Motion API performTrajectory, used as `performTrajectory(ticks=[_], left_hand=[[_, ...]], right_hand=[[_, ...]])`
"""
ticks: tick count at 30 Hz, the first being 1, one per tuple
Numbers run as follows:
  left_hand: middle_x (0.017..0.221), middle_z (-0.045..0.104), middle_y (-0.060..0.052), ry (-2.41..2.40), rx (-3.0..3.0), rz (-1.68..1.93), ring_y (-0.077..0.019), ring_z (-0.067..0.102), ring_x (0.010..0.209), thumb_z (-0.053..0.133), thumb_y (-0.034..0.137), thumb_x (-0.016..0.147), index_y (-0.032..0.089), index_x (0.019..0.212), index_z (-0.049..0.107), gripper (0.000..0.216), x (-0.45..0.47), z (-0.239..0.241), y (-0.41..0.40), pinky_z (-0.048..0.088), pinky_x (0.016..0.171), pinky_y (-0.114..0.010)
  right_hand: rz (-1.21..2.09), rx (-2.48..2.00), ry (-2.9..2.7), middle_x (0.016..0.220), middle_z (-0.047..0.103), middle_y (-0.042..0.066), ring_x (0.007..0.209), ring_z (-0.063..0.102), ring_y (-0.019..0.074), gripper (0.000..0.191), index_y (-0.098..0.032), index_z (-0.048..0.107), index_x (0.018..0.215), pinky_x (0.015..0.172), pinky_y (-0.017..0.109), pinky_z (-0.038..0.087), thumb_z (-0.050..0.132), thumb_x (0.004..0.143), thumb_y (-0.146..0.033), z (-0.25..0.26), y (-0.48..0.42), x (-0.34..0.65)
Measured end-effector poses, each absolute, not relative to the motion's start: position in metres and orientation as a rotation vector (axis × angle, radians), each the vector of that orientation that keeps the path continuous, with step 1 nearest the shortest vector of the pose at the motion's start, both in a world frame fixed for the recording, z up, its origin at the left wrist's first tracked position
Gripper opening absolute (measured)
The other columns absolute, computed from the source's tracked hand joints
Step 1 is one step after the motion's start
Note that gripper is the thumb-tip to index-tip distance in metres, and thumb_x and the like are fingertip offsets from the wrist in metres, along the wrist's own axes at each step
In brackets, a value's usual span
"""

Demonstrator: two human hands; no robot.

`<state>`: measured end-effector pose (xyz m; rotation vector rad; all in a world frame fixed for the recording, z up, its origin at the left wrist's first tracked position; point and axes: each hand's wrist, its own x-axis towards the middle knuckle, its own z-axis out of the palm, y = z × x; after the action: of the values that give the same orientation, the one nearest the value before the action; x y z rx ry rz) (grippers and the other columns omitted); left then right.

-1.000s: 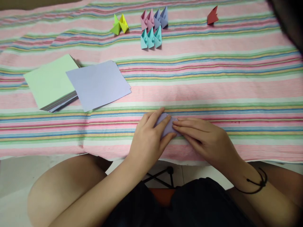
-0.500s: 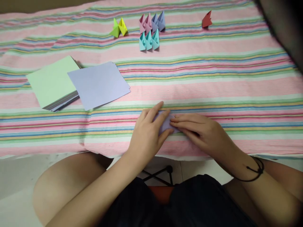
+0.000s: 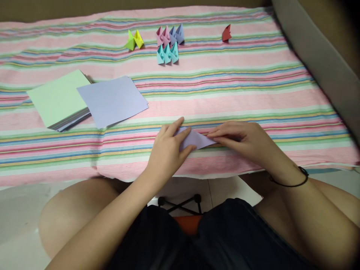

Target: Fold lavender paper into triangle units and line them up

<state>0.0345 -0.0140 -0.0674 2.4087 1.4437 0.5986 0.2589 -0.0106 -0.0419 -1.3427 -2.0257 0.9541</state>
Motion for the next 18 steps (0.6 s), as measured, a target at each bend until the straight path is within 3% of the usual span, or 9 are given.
performTrajectory(ticks=[7,11,18], left_hand=[[0.141,0.047,-0.013,1.438,2.404,0.603,-0.0281,0.049,0.113,0.066,0.032,0.080,0.015,0.121,0.062,0.045,0.035,-0.067,-0.013,0.042,0.099,-0.046],[0.141,0.047,-0.012,1.437,2.413,0.601,-0.0280,0.049,0.114,0.066,0.032,0.079,0.015,0.120,0.063,0.044,0.035,-0.068,-0.012,0.042,0.100,-0.045],[0.142,0.047,-0.013,1.422,2.438,0.612,-0.0277,0.050,0.111,0.067,0.030,0.078,0.015,0.118,0.063,0.043,0.036,-0.068,-0.012,0.042,0.098,-0.045]], right_hand=[[1.092,-1.519,-1.896,0.084,0.070,0.003,0.074,0.062,0.0179,0.028,-0.024,0.072,0.103,0.065,0.030,0.048,0.062,0.082,-0.040,-0.043,-0.013,0.242],[0.961,-1.588,-1.926,0.077,0.064,0.002,0.069,0.057,0.0160,0.024,-0.021,0.070,0.096,0.060,0.028,0.044,0.069,0.075,-0.033,-0.051,-0.010,0.236],[1.165,-1.599,-1.883,0.073,0.063,0.001,0.067,0.059,0.0158,0.022,-0.020,0.069,0.091,0.059,0.028,0.046,0.072,0.069,-0.026,-0.051,0.004,0.244]])
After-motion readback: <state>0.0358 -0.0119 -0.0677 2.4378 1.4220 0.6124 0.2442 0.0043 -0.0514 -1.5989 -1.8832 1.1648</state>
